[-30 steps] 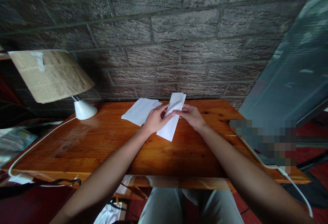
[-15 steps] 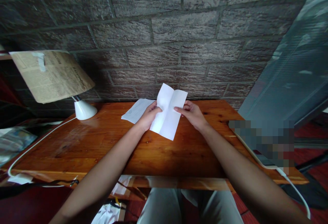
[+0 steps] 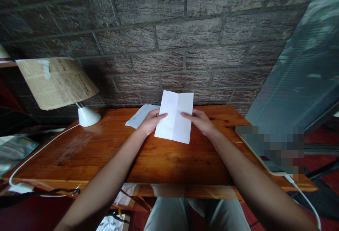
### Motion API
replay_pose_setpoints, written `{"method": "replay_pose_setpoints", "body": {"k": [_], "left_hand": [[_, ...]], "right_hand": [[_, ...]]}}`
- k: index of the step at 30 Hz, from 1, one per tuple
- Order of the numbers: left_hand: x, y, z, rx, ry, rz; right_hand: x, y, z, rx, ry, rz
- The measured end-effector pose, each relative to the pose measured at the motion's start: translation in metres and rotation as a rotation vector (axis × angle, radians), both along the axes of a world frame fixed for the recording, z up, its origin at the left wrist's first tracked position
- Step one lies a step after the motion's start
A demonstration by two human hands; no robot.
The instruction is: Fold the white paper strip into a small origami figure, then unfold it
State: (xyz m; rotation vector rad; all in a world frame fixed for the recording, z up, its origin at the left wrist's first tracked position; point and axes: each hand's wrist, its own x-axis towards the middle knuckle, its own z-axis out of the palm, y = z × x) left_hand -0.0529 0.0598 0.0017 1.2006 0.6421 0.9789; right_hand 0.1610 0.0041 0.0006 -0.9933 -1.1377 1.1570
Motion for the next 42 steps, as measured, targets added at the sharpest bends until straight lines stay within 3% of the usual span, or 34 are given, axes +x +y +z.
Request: {"method": "replay_pose_setpoints", "body": {"k": [2,8,18,23,31,42], "left_hand": [[0.000,0.000,0.000,0.012,0.006,-0.002],[-0.002,0.003,-0.001,0.032,0.015,0.000],[-0.009,0.006,0.001,-0.019,0.052,-0.021],[-0.009,0.007,0.000,0.036,0.029,0.022],[-0.008,0.007,0.002,0.104,0.016,0.069],[-0.010,0.009,-0.002,0.188,0.092,0.028]], "right_hand": [[-0.001,-0.001,-0.001,-0.040,-0.036,0.047],[0.001,0.000,-0.003,-0.079,-0.048,0.015],[0.006,-0.002,0.005,0.010,0.027,0.022],[0.007,0.000,0.005,0.033,0.060,0.062],[0.006,0.003,0.003,0.033,0.108,-0.018],[0.006,-0.003,0.010,0.081,0.099,-0.044]]}}
